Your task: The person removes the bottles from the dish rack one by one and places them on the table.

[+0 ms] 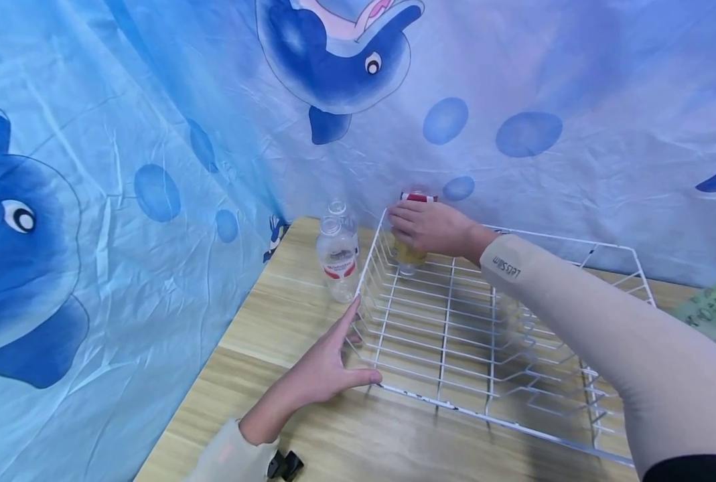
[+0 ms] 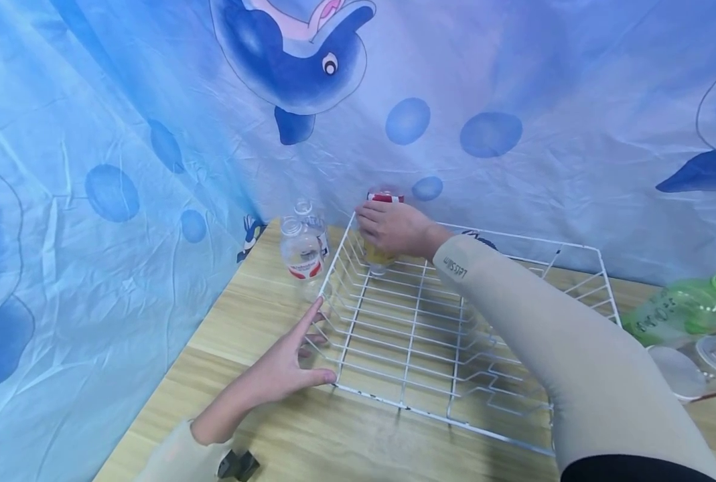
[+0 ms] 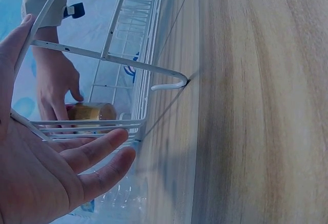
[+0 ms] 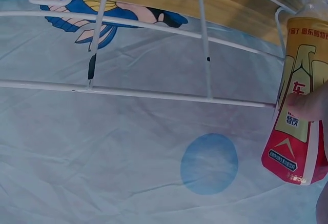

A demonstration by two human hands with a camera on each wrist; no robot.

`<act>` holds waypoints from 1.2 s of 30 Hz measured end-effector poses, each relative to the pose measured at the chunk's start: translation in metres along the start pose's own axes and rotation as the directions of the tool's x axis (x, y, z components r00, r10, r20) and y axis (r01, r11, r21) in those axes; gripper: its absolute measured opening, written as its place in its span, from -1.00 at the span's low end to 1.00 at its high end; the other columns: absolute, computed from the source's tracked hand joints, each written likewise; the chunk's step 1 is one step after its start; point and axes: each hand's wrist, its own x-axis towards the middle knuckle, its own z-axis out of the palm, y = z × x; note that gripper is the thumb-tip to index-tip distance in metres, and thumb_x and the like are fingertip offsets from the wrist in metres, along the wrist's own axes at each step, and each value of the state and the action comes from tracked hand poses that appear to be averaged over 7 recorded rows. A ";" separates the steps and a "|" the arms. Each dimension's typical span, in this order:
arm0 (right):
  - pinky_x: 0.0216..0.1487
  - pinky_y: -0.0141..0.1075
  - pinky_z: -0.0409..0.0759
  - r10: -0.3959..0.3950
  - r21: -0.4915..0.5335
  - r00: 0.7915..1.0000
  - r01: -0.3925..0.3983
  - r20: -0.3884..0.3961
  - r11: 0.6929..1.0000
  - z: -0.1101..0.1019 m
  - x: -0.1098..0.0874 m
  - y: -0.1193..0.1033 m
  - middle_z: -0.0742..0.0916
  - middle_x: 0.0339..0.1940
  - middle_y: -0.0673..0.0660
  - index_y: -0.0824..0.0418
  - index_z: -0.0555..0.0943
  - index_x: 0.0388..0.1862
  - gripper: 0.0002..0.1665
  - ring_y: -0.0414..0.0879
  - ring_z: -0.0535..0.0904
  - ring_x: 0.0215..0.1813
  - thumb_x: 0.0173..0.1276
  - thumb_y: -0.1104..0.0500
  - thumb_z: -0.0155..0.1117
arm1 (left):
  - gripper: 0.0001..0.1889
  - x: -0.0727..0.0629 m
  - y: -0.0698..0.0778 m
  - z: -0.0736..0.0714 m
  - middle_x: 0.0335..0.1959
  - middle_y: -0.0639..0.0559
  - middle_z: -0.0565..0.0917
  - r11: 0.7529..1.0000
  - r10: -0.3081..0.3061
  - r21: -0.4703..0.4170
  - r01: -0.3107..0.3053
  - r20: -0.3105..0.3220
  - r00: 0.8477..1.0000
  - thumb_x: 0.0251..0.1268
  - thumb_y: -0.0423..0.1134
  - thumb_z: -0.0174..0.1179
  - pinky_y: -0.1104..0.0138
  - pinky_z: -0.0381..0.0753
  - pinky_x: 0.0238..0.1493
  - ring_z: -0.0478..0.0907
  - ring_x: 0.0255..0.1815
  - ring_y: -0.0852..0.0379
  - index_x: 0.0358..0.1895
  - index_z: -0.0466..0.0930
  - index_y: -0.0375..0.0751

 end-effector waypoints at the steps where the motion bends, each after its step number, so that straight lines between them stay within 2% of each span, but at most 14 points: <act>1: 0.53 -0.05 0.21 0.007 0.006 1.000 -0.007 -0.002 1.000 0.000 -0.001 0.000 0.57 0.35 0.28 0.22 0.58 0.30 -0.36 0.17 0.38 0.45 0.21 0.29 0.50 | 0.31 0.000 0.000 0.000 0.58 -0.04 0.19 1.000 0.001 0.000 -0.001 0.002 1.000 0.00 0.15 0.54 -0.09 0.44 0.28 0.45 0.28 0.02 0.66 -0.32 0.24; 9: 0.51 -0.03 0.24 0.007 -0.007 1.000 -0.007 0.009 1.000 0.002 -0.002 0.002 0.58 0.33 0.27 0.20 0.56 0.31 -0.37 0.18 0.41 0.42 0.24 0.32 0.48 | 0.30 0.001 0.002 -0.004 0.57 -0.05 0.19 1.000 -0.013 -0.017 0.013 0.015 1.000 0.00 0.15 0.54 -0.06 0.51 0.20 0.45 0.26 0.04 0.66 -0.29 0.22; 16: 0.46 -0.01 0.32 0.004 0.041 0.999 -0.002 -0.043 0.999 0.006 0.006 0.001 0.64 0.24 0.29 0.25 0.61 0.23 -0.44 0.20 0.48 0.34 0.23 0.33 0.49 | 0.30 0.001 -0.003 -0.008 0.58 -0.03 0.17 1.000 -0.016 -0.026 0.017 0.035 0.999 0.02 0.14 0.54 -0.03 0.53 0.19 0.44 0.28 0.03 0.66 -0.31 0.20; 22: 0.50 0.00 0.25 0.018 0.023 1.000 -0.018 -0.005 1.000 0.010 0.021 -0.001 0.63 0.27 0.24 0.20 0.61 0.25 -0.45 0.19 0.46 0.37 0.26 0.30 0.45 | 0.28 0.002 -0.014 -0.011 0.54 -0.11 0.22 0.998 0.005 -0.070 -0.004 0.009 1.000 0.04 0.05 0.55 -0.03 0.54 0.19 0.47 0.26 -0.05 0.67 -0.28 0.16; 27: 0.50 -0.05 0.27 0.007 0.001 1.000 -0.007 0.019 1.000 0.012 0.031 -0.015 0.63 0.30 0.19 0.16 0.60 0.26 -0.46 0.15 0.45 0.38 0.28 0.27 0.45 | 0.29 -0.010 -0.022 -0.009 0.53 -0.14 0.24 0.998 -0.029 -0.060 0.029 0.011 1.000 0.02 -0.01 0.57 -0.03 0.53 0.19 0.48 0.25 -0.08 0.66 -0.27 0.18; 36: 0.53 -0.01 0.18 0.058 0.032 0.993 -0.062 0.098 0.998 0.011 0.029 -0.016 0.60 0.33 0.21 0.17 0.56 0.31 -0.34 0.16 0.39 0.43 0.21 0.26 0.54 | 0.28 -0.006 -0.020 -0.008 0.54 -0.15 0.22 0.998 0.001 -0.060 0.000 0.011 1.000 0.05 0.02 0.56 -0.07 0.53 0.18 0.49 0.26 -0.09 0.66 -0.29 0.18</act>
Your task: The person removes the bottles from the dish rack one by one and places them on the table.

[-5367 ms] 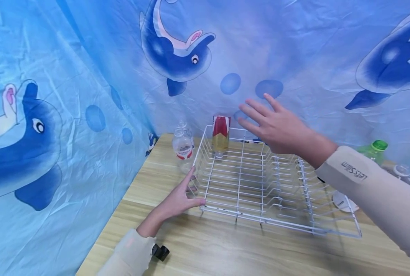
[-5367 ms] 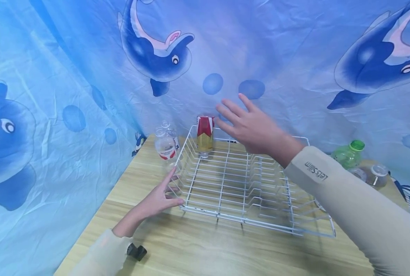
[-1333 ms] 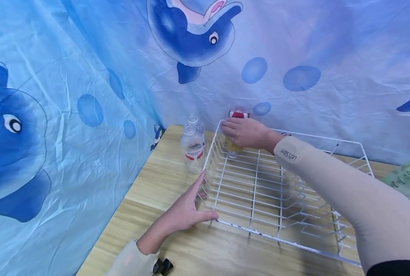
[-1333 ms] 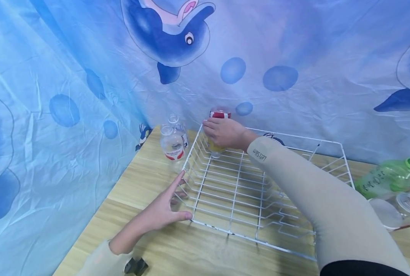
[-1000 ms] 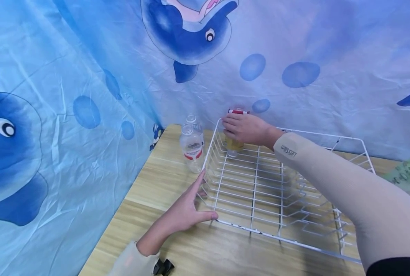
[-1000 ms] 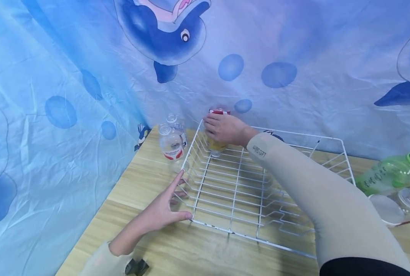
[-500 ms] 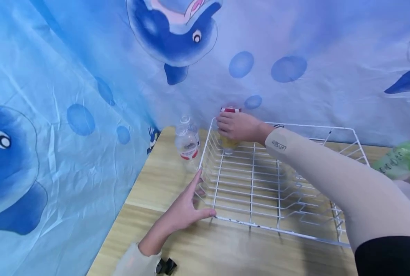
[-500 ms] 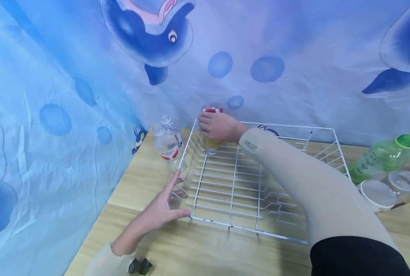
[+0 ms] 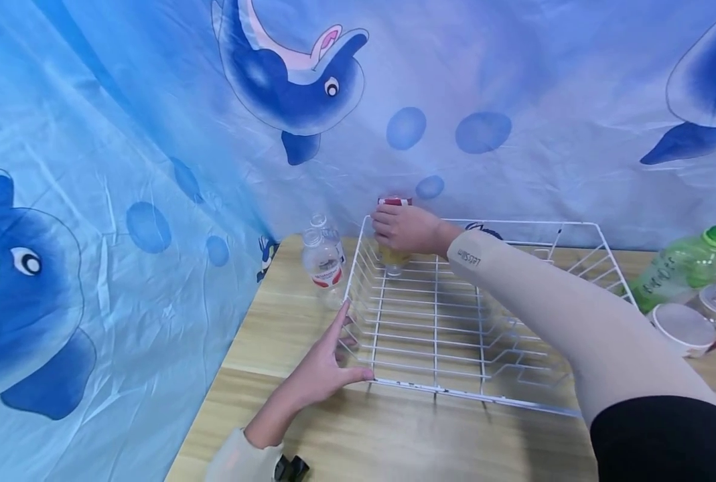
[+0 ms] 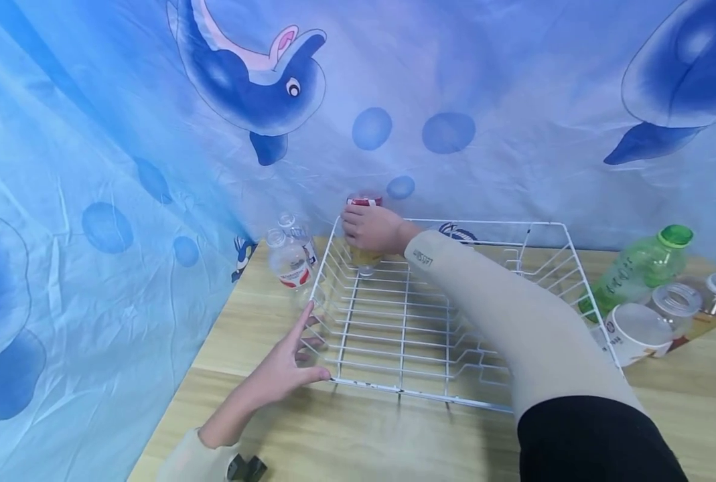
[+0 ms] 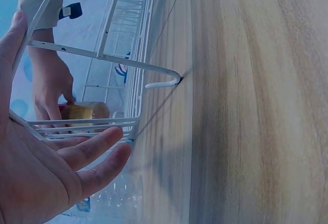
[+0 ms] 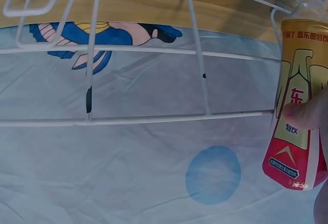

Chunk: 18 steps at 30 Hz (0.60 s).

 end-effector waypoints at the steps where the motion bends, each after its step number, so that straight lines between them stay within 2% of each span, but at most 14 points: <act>1: 0.54 -0.01 0.18 0.002 0.000 1.000 -0.002 0.007 1.000 -0.001 0.000 0.001 0.60 0.33 0.21 0.18 0.56 0.31 -0.33 0.16 0.39 0.43 0.21 0.25 0.54 | 0.28 0.000 0.001 0.000 0.54 -0.16 0.22 1.000 0.005 0.001 -0.005 -0.002 1.000 0.05 0.01 0.56 -0.08 0.53 0.18 0.49 0.25 -0.10 0.67 -0.29 0.16; 6: 0.52 -0.01 0.20 0.012 0.009 1.000 -0.012 0.028 1.000 -0.002 0.002 0.001 0.61 0.30 0.21 0.18 0.57 0.29 -0.40 0.16 0.40 0.41 0.25 0.24 0.50 | 0.30 0.003 0.003 -0.002 0.54 -0.19 0.22 1.000 0.007 0.016 -0.007 0.026 1.000 0.05 0.00 0.56 -0.07 0.54 0.18 0.49 0.26 -0.13 0.67 -0.32 0.08; 12: 0.51 -0.04 0.22 0.046 -0.029 0.998 -0.045 0.035 0.999 -0.007 0.010 0.002 0.65 0.25 0.17 0.13 0.63 0.22 -0.52 0.13 0.43 0.38 0.31 0.25 0.43 | 0.31 0.005 0.008 -0.007 0.58 -0.16 0.16 0.998 -0.012 0.063 0.009 0.045 0.999 0.07 -0.01 0.54 -0.05 0.53 0.21 0.47 0.29 -0.10 0.66 -0.37 0.07; 15: 0.51 -0.04 0.21 0.043 -0.004 0.999 -0.043 0.030 0.999 -0.003 0.013 0.000 0.65 0.22 0.17 0.12 0.63 0.21 -0.55 0.13 0.44 0.37 0.33 0.27 0.38 | 0.33 0.004 0.007 -0.006 0.60 -0.13 0.14 0.996 -0.027 0.085 0.023 0.048 0.998 0.07 0.02 0.53 -0.04 0.51 0.25 0.45 0.31 -0.08 0.66 -0.42 0.09; 18: 0.52 -0.02 0.20 0.066 0.037 0.997 -0.067 0.031 0.997 0.001 0.004 0.000 0.65 0.20 0.19 0.13 0.64 0.18 -0.58 0.15 0.44 0.37 0.33 0.27 0.36 | 0.34 0.009 0.008 -0.002 0.60 -0.13 0.13 0.996 -0.018 0.092 0.013 0.053 0.998 0.06 0.08 0.52 -0.05 0.49 0.27 0.45 0.33 -0.11 0.65 -0.44 0.11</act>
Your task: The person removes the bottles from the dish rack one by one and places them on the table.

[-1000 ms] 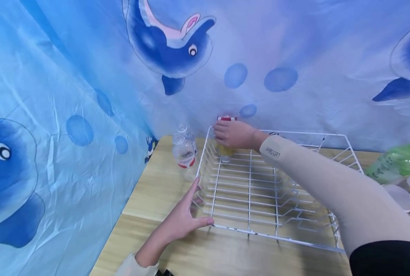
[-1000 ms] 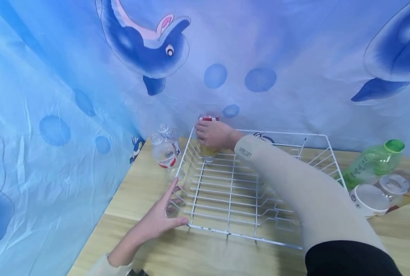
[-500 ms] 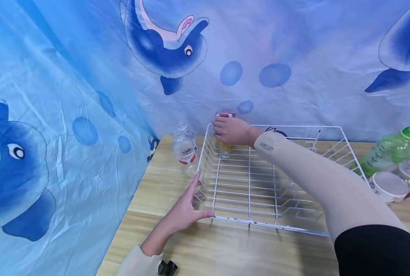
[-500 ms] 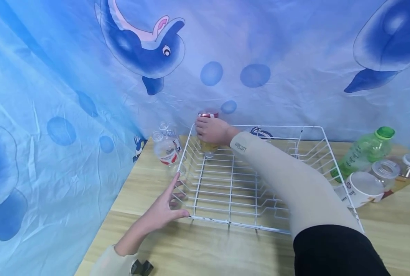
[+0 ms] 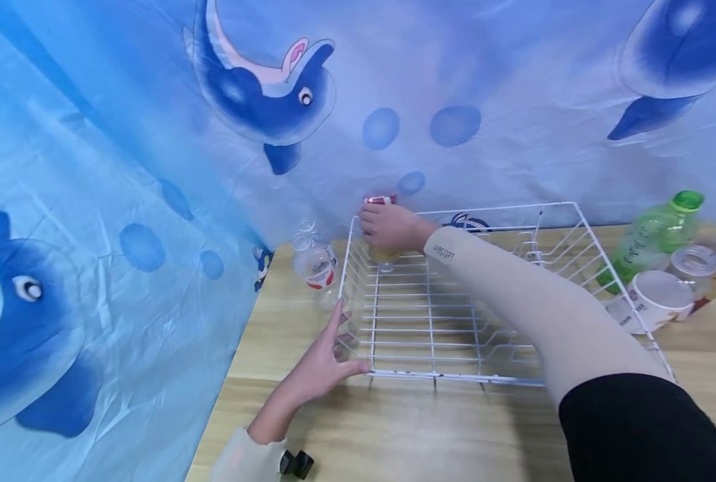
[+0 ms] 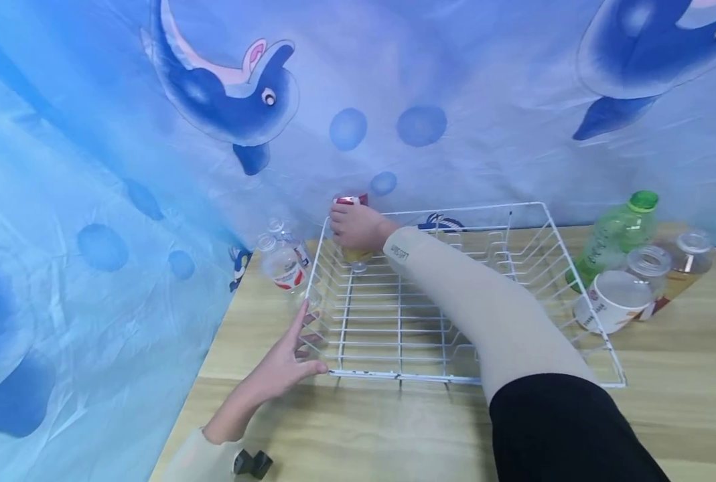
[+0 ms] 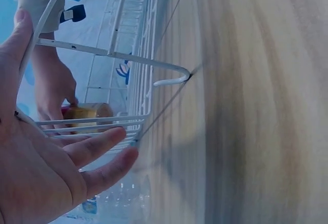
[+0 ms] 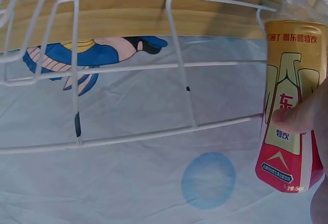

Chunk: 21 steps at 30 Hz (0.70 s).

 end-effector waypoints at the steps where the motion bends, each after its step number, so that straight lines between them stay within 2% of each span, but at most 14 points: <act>1: 0.52 -0.01 0.19 0.003 0.004 1.000 -0.003 0.005 1.000 -0.001 0.000 0.000 0.65 0.20 0.19 0.14 0.64 0.18 -0.58 0.15 0.43 0.37 0.33 0.26 0.36 | 0.33 0.000 0.000 0.001 0.60 -0.14 0.12 1.000 0.003 -0.012 -0.003 -0.003 1.000 0.07 0.09 0.52 -0.05 0.49 0.28 0.45 0.34 -0.12 0.65 -0.43 0.12; 4: 0.53 -0.01 0.18 0.019 0.007 1.000 -0.019 0.023 1.000 -0.006 -0.001 0.000 0.63 0.23 0.19 0.14 0.62 0.20 -0.54 0.15 0.41 0.39 0.32 0.26 0.41 | 0.32 -0.001 0.000 0.000 0.61 -0.15 0.10 1.000 0.009 -0.025 -0.009 -0.004 1.000 0.07 0.15 0.50 -0.08 0.49 0.27 0.43 0.36 -0.17 0.66 -0.42 0.12; 6: 0.53 -0.01 0.18 0.024 0.014 0.999 -0.024 0.037 1.000 -0.010 0.000 -0.003 0.62 0.27 0.19 0.15 0.60 0.24 -0.48 0.15 0.39 0.41 0.30 0.26 0.46 | 0.31 -0.004 -0.001 -0.002 0.63 -0.14 0.05 1.000 0.001 -0.017 -0.001 -0.009 1.000 0.07 0.19 0.49 -0.11 0.40 0.35 0.34 0.43 -0.20 0.66 -0.39 0.09; 11: 0.55 -0.01 0.16 0.056 0.068 0.994 -0.063 0.091 0.996 -0.013 -0.019 -0.005 0.60 0.32 0.21 0.16 0.56 0.29 -0.34 0.17 0.35 0.45 0.20 0.22 0.56 | 0.37 0.000 0.009 0.001 0.66 -0.05 -0.16 0.996 -0.007 0.094 0.009 -0.018 1.000 -0.04 0.31 0.48 -0.09 0.14 0.49 0.03 0.58 -0.18 0.66 -0.35 0.05; 13: 0.55 -0.01 0.15 0.063 0.068 0.994 -0.069 0.087 0.995 -0.015 -0.025 -0.005 0.58 0.33 0.21 0.16 0.54 0.31 -0.30 0.17 0.34 0.46 0.17 0.21 0.58 | 0.38 -0.001 0.014 0.001 0.67 -0.05 -0.20 0.990 -0.003 0.144 0.007 -0.031 1.000 -0.10 0.33 0.50 -0.11 0.17 0.47 -0.02 0.59 -0.18 0.67 -0.33 0.10; 15: 0.54 -0.02 0.17 0.067 0.059 0.996 -0.070 0.052 0.996 -0.020 -0.029 -0.005 0.59 0.32 0.21 0.16 0.55 0.29 -0.29 0.17 0.35 0.44 0.14 0.20 0.60 | 0.38 -0.004 0.020 -0.001 0.67 -0.05 -0.23 0.979 0.012 0.205 -0.001 -0.050 0.999 -0.12 0.33 0.51 -0.13 0.18 0.46 -0.08 0.61 -0.17 0.66 -0.33 0.16; 17: 0.53 -0.02 0.19 0.073 0.052 0.997 -0.074 0.017 0.996 -0.024 -0.032 -0.005 0.60 0.29 0.20 0.16 0.56 0.26 -0.32 0.16 0.37 0.42 0.16 0.19 0.59 | 0.36 -0.007 0.025 -0.003 0.67 -0.09 -0.22 0.961 0.051 0.276 -0.029 -0.074 0.996 -0.12 0.31 0.51 -0.17 0.18 0.45 -0.13 0.62 -0.19 0.66 -0.30 0.18; 21: 0.52 -0.02 0.22 0.078 0.053 0.996 -0.076 -0.038 0.996 -0.029 -0.038 -0.004 0.62 0.26 0.20 0.16 0.58 0.23 -0.42 0.16 0.40 0.41 0.23 0.20 0.54 | 0.32 -0.011 0.037 -0.006 0.66 -0.18 -0.17 0.913 0.135 0.397 -0.093 -0.077 0.988 -0.05 0.28 0.48 -0.14 0.06 0.50 -0.25 0.64 -0.19 0.67 -0.25 0.00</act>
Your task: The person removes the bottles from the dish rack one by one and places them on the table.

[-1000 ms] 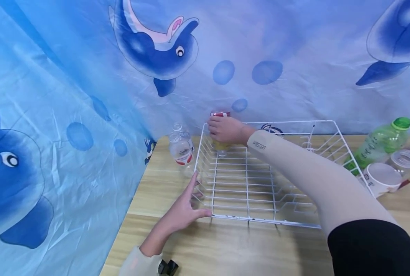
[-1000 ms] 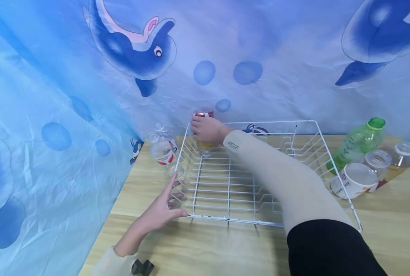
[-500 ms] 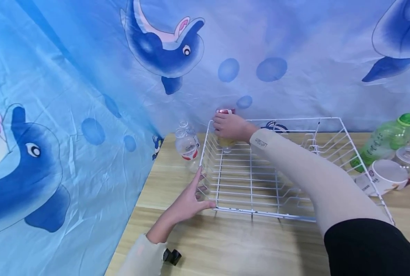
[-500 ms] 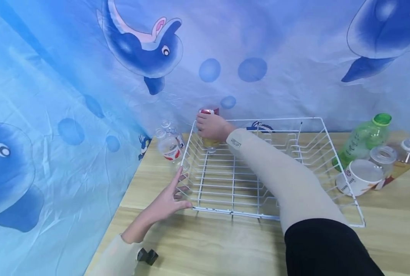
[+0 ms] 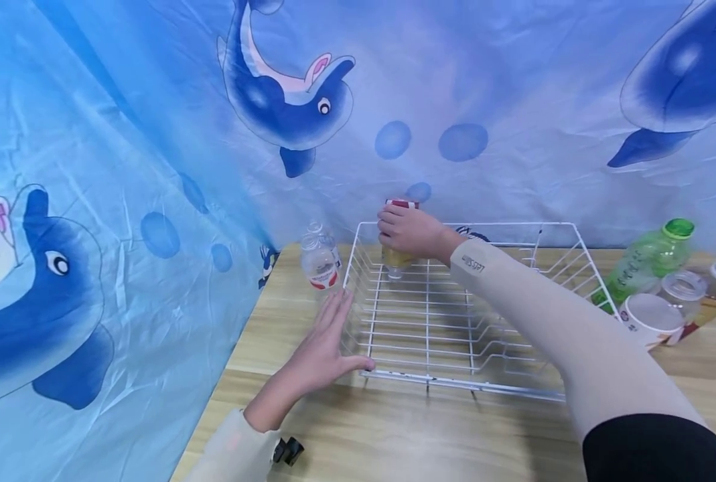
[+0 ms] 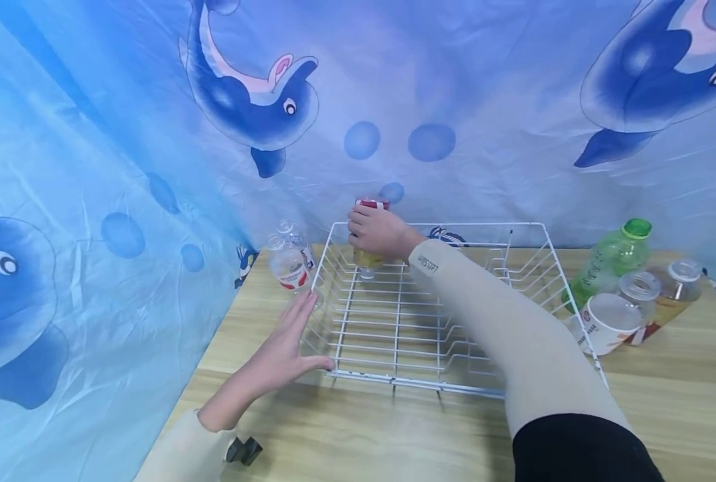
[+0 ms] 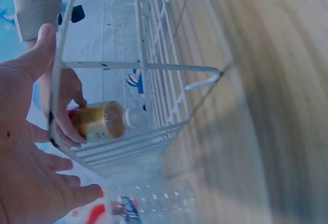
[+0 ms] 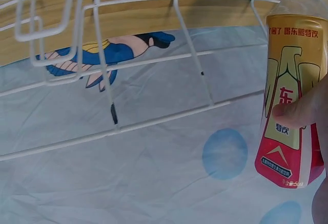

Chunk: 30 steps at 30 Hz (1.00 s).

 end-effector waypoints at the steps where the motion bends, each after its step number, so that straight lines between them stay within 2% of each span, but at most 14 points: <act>1: 0.51 -0.02 0.22 -0.002 0.004 1.000 0.002 -0.014 1.000 -0.001 -0.001 0.000 0.62 0.25 0.20 0.17 0.59 0.23 -0.44 0.16 0.40 0.40 0.25 0.21 0.52 | 0.31 0.000 0.002 -0.001 0.66 -0.20 -0.16 1.000 0.015 0.018 -0.015 0.000 1.000 -0.01 0.28 0.47 -0.13 0.03 0.51 -0.26 0.64 -0.19 0.66 -0.24 -0.06; 5: 0.51 0.00 0.23 -0.002 0.030 0.998 0.005 -0.068 1.000 -0.005 -0.008 0.001 0.62 0.24 0.23 0.18 0.59 0.22 -0.45 0.18 0.41 0.39 0.25 0.25 0.50 | 0.24 0.012 0.007 -0.006 0.66 -0.19 -0.15 0.999 0.038 0.011 -0.038 -0.002 0.999 0.11 0.19 0.45 -0.07 -0.01 0.54 -0.26 0.64 -0.16 0.65 -0.22 -0.19; 9: 0.50 0.01 0.24 -0.002 0.039 0.993 0.007 -0.119 0.999 -0.014 -0.019 0.005 0.62 0.20 0.25 0.20 0.59 0.18 -0.49 0.19 0.42 0.36 0.24 0.28 0.48 | 0.17 0.036 0.011 -0.013 0.66 -0.14 -0.14 0.997 0.039 -0.062 -0.041 -0.028 0.999 0.22 0.16 0.39 -0.05 -0.02 0.55 -0.23 0.64 -0.12 0.65 -0.24 -0.17; 14: 0.49 0.01 0.26 -0.026 -0.003 0.983 0.026 -0.181 1.000 -0.027 -0.034 0.013 0.63 0.19 0.27 0.22 0.58 0.15 -0.39 0.20 0.45 0.34 0.08 0.27 0.57 | 0.06 0.066 0.014 -0.023 0.66 -0.13 -0.13 0.985 0.039 -0.164 -0.046 -0.046 0.998 0.36 0.10 0.28 -0.05 -0.01 0.55 -0.16 0.63 -0.13 0.66 -0.27 -0.13; 17: 0.49 0.01 0.26 -0.024 -0.006 0.979 0.023 -0.204 1.000 -0.033 -0.043 0.019 0.62 0.20 0.28 0.23 0.57 0.16 -0.32 0.20 0.45 0.34 0.02 0.26 0.61 | -0.08 0.082 0.015 -0.028 0.64 -0.18 -0.06 0.973 0.056 -0.222 -0.067 -0.060 0.997 0.44 -0.14 0.16 -0.03 0.00 0.55 -0.08 0.62 -0.15 0.65 -0.27 -0.17; 20: 0.49 0.02 0.26 -0.019 0.021 0.979 0.024 -0.205 0.999 -0.037 -0.053 0.024 0.61 0.21 0.30 0.26 0.56 0.19 -0.21 0.21 0.44 0.35 -0.07 0.19 0.68 | -0.13 0.097 0.015 -0.030 0.62 -0.22 0.04 0.958 0.076 -0.270 -0.094 -0.077 0.994 0.33 -0.42 0.00 -0.02 0.04 0.55 0.02 0.59 -0.17 0.65 -0.24 -0.22; 23: 0.48 0.04 0.27 -0.016 0.050 0.975 0.028 -0.221 0.998 -0.042 -0.064 0.028 0.60 0.22 0.31 0.27 0.54 0.23 -0.10 0.22 0.43 0.35 -0.14 0.14 0.72 | -0.12 0.110 0.017 -0.030 0.60 -0.19 0.10 0.947 0.089 -0.301 -0.110 -0.083 0.993 0.22 -0.57 -0.13 -0.01 0.19 0.50 0.12 0.56 -0.19 0.64 -0.20 -0.22; 25: 0.46 0.06 0.29 -0.010 0.086 0.969 0.032 -0.246 0.996 -0.045 -0.072 0.029 0.58 0.23 0.32 0.29 0.51 0.24 -0.07 0.23 0.42 0.36 -0.18 0.18 0.71 | -0.12 0.116 0.019 -0.029 0.60 -0.17 0.12 0.941 0.094 -0.321 -0.110 -0.065 0.993 0.23 -0.60 -0.15 0.00 0.36 0.40 0.18 0.53 -0.21 0.65 -0.19 -0.19; 27: 0.45 0.08 0.31 0.003 0.138 0.960 0.036 -0.279 0.990 -0.048 -0.080 0.028 0.57 0.24 0.33 0.30 0.50 0.25 -0.04 0.24 0.42 0.36 -0.22 0.24 0.71 | -0.13 0.121 0.020 -0.028 0.60 -0.15 0.13 0.939 0.093 -0.330 -0.097 -0.030 0.995 0.29 -0.59 -0.12 0.04 0.51 0.25 0.25 0.49 -0.22 0.66 -0.20 -0.13; 30: 0.43 0.10 0.33 0.028 0.222 0.949 0.045 -0.313 0.974 -0.048 -0.091 0.024 0.57 0.25 0.33 0.32 0.48 0.26 -0.02 0.25 0.42 0.36 -0.24 0.32 0.68 | -0.12 0.124 0.021 -0.026 0.59 -0.17 0.15 0.949 0.086 -0.308 -0.075 0.022 0.996 0.36 -0.53 -0.01 0.09 0.61 0.15 0.36 0.42 -0.24 0.66 -0.22 -0.07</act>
